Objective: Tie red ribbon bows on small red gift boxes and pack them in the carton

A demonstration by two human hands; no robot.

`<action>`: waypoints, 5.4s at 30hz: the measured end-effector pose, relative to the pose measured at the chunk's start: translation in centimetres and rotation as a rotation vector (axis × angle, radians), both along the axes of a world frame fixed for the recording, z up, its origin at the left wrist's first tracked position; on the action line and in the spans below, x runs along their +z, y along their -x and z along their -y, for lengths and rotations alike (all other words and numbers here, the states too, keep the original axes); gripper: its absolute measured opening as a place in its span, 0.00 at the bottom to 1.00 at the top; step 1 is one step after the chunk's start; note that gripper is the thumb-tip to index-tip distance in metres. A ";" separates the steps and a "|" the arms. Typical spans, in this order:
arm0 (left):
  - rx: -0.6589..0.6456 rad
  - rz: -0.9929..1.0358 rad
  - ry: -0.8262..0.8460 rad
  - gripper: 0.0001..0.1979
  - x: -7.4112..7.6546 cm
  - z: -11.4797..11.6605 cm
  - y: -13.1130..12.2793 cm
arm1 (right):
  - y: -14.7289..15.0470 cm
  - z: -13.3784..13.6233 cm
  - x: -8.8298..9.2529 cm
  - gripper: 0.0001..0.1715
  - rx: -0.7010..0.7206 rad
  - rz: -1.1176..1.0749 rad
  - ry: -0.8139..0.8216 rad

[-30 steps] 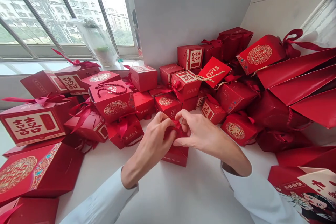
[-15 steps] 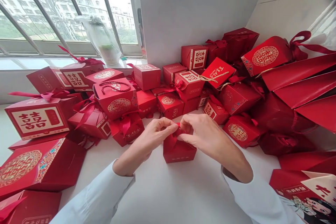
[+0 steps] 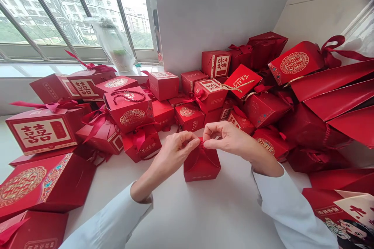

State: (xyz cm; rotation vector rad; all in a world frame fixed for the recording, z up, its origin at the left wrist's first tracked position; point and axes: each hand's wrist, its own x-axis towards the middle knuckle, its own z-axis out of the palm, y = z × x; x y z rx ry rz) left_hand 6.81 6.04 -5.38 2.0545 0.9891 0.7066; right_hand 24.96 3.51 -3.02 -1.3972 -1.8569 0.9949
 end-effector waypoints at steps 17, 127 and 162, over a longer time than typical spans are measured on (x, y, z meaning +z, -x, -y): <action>0.043 -0.051 -0.056 0.17 -0.1 0.4 -0.3 | -0.9 -0.2 0.6 0.22 0.217 -0.456 0.372; -0.022 -0.114 -0.246 0.15 1.1 0.5 0.9 | -3.0 0.2 0.5 0.16 0.129 0.292 0.229; -0.138 -0.501 -0.262 0.05 0.0 0.0 3.4 | -4.8 0.3 0.9 0.12 0.182 0.373 0.256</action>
